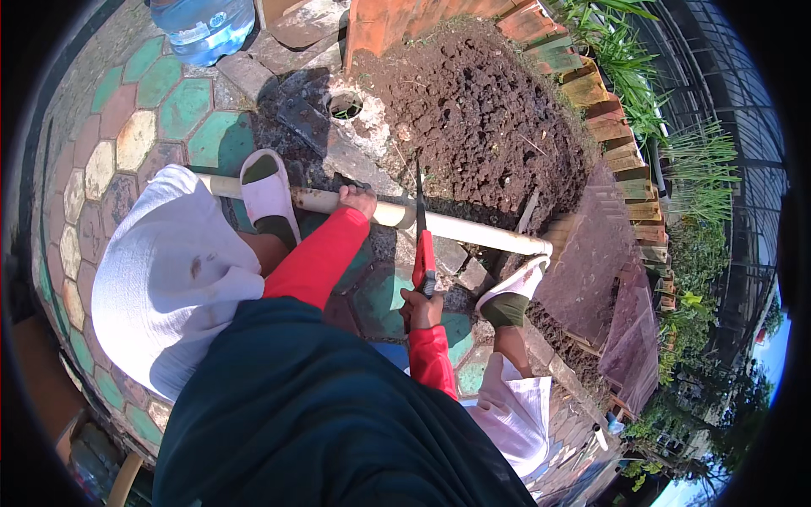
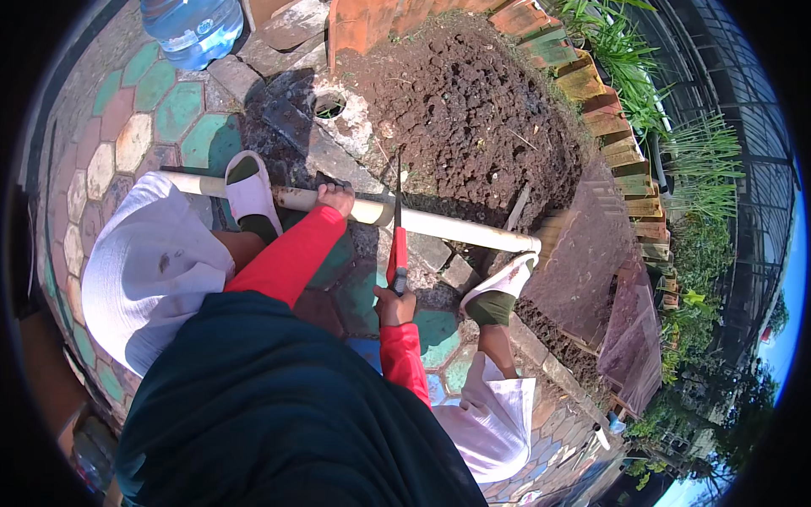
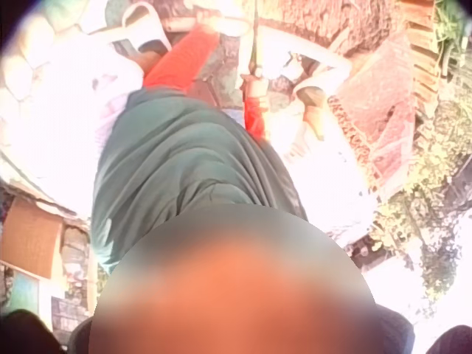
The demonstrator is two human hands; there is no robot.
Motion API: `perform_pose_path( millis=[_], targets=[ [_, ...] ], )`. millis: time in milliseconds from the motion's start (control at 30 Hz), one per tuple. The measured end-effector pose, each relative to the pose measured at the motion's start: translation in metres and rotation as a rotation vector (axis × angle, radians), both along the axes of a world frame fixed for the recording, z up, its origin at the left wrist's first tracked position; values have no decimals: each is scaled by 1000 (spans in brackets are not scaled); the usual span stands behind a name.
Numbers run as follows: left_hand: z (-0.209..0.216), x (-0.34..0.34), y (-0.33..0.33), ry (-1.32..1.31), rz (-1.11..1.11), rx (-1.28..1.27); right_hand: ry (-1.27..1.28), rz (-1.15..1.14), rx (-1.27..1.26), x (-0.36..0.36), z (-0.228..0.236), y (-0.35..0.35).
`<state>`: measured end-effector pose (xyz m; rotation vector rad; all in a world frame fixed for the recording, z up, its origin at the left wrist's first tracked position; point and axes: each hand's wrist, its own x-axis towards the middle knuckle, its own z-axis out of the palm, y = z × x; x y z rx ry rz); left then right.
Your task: The recorder uses a hand saw to cut through a piece of bamboo laid across a garden bed.
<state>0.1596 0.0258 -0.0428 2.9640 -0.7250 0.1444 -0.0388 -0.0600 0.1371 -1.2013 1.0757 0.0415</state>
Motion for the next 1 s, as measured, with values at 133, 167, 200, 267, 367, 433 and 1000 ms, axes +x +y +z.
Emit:
perform_pose_path(
  millis=[133,167,200,267,367,433,1000],
  targets=[
    [5,-3,-2,-18,8,1,19,-15,-75,-36,-3,7],
    [8,-7,2,-24,3,6,40,14,-92,-30,-8,7],
    [15,-8,1,-41,-16,2,44,48,-181,-15,-17,1],
    [19,-1,-7,-26,-7,-25,7,93,-215,18,-42,-18],
    [16,-2,-6,13,-10,-7,-17,71,-133,25,-40,-23],
    [14,-2,-2,27,-5,-9,9,26,-50,15,-15,-11],
    [10,7,-1,159,24,-1,38,7,-62,-37,3,13]
  ],
)
